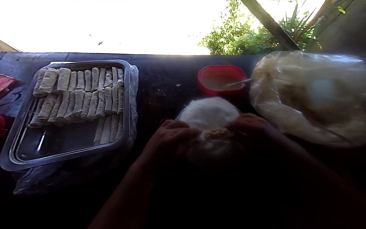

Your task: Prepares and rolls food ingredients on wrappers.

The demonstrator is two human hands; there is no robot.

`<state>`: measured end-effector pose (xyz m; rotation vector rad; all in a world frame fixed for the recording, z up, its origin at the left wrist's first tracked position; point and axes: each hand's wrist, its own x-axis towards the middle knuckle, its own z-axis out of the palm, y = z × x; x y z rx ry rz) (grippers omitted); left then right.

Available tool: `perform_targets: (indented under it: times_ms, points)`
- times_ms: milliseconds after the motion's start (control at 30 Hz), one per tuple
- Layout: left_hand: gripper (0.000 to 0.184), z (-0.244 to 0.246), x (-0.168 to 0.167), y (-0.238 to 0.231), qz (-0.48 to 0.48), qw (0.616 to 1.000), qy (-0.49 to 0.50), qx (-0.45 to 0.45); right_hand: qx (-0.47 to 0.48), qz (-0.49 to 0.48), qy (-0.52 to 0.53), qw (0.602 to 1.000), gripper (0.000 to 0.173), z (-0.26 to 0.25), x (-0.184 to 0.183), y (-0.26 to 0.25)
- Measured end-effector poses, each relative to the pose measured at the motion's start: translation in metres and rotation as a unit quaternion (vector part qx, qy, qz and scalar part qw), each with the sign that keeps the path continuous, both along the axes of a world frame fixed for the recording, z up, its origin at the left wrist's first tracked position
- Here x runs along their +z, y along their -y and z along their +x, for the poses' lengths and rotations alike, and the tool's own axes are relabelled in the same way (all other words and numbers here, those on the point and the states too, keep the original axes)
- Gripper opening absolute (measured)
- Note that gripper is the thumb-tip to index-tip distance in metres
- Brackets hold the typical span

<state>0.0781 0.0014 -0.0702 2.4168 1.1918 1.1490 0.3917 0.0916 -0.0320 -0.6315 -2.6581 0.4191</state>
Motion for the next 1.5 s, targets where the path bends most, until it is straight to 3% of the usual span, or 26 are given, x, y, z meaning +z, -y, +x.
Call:
perform_targets:
  times_ms: [233,433,667,867,967,1167,1367,1500]
  points:
    - [0.024,0.010,-0.010,-0.004,-0.039,0.993,0.107,0.017,0.008,-0.010,-0.020,1.000,0.021,-0.003,0.001,-0.005]
    - [0.037,0.015,-0.011,-0.001,-0.069,0.984,0.147,0.068,-0.032,-0.098,-0.044,0.994,0.025,-0.009,0.005,-0.012]
    - [0.032,0.039,0.009,0.012,0.063,0.989,0.048,0.123,-0.060,-0.174,-0.006,0.983,0.035,-0.020,0.015,-0.029]
    - [0.029,0.055,0.010,-0.004,0.037,0.991,-0.046,0.118,-0.060,-0.206,0.048,0.976,0.035,-0.029,0.024,-0.036]
    - [0.031,0.055,0.008,-0.014,-0.002,0.991,-0.052,0.121,-0.062,-0.167,0.057,0.982,0.033,-0.031,0.024,-0.035]
    - [0.030,0.053,0.003,-0.018,-0.034,0.991,-0.039,0.127,-0.005,0.024,0.001,1.000,0.028,-0.038,0.022,-0.012]
    - [0.030,0.050,-0.001,-0.018,-0.045,0.989,-0.018,0.137,0.005,0.017,0.024,1.000,0.046,-0.049,0.005,-0.005]
    - [0.032,0.055,0.002,-0.017,-0.064,0.986,-0.031,0.151,-0.019,-0.023,0.035,0.999,0.045,-0.045,-0.001,-0.006]
